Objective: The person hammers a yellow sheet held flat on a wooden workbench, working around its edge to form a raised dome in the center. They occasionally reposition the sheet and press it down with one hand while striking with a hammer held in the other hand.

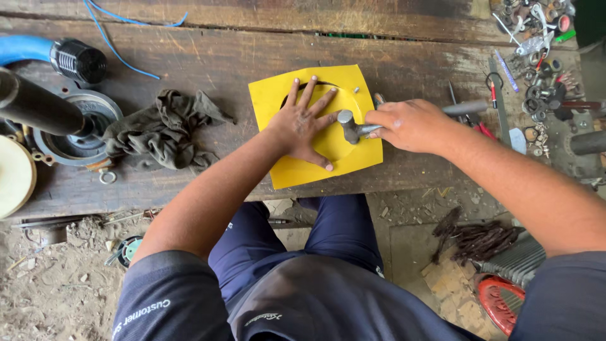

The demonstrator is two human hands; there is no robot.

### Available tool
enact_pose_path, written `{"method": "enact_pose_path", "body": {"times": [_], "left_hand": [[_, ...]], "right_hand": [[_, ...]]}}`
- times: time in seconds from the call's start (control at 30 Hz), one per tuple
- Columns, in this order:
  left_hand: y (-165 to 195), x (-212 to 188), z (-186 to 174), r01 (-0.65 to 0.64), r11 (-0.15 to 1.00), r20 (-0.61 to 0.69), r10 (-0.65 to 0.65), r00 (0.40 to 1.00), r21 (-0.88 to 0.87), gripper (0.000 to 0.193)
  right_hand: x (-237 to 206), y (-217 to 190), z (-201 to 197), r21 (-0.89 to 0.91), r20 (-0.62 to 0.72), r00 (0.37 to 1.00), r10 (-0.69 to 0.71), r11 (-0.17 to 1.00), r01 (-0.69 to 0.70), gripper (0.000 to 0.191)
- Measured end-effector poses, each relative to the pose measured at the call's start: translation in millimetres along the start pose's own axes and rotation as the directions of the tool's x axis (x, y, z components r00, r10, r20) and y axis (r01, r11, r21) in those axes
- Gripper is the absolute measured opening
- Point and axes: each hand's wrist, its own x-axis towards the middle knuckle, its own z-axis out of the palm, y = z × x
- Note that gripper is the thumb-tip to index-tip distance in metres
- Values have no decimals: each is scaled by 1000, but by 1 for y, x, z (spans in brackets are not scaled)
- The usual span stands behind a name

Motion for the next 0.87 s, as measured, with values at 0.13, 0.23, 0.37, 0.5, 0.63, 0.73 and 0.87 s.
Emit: {"method": "enact_pose_path", "body": {"times": [0.13,0.23,0.37,0.5,0.63,0.73,0.87], "left_hand": [[1,0,-1,6,1000,5,-7,1000,8,134],[-1,0,-1,12,999,54,-14,998,38,132],[0,-1,-1,0,1000,18,-1,1000,16,134],[-3,-1,0,4,1000,8,-4,1000,4,134],[-4,0,3,-2,1000,13,1,1000,30,132],[-3,0,1,-11,1000,-51,10,999,-18,134],[8,-21,-3,3,1000,1,-3,1000,11,134]], "right_hand": [[1,-1,0,48,46,999,15,999,-18,23],[4,-2,-1,35,48,999,19,999,-21,25],[5,-3,-3,48,54,998,24,999,-26,24],[8,-6,-4,61,120,991,54,996,-61,22],[8,-5,-3,92,65,998,18,995,-24,25],[8,-6,-1,120,83,996,30,992,-40,25],[11,-5,-1,98,124,991,47,993,-60,24]]}}
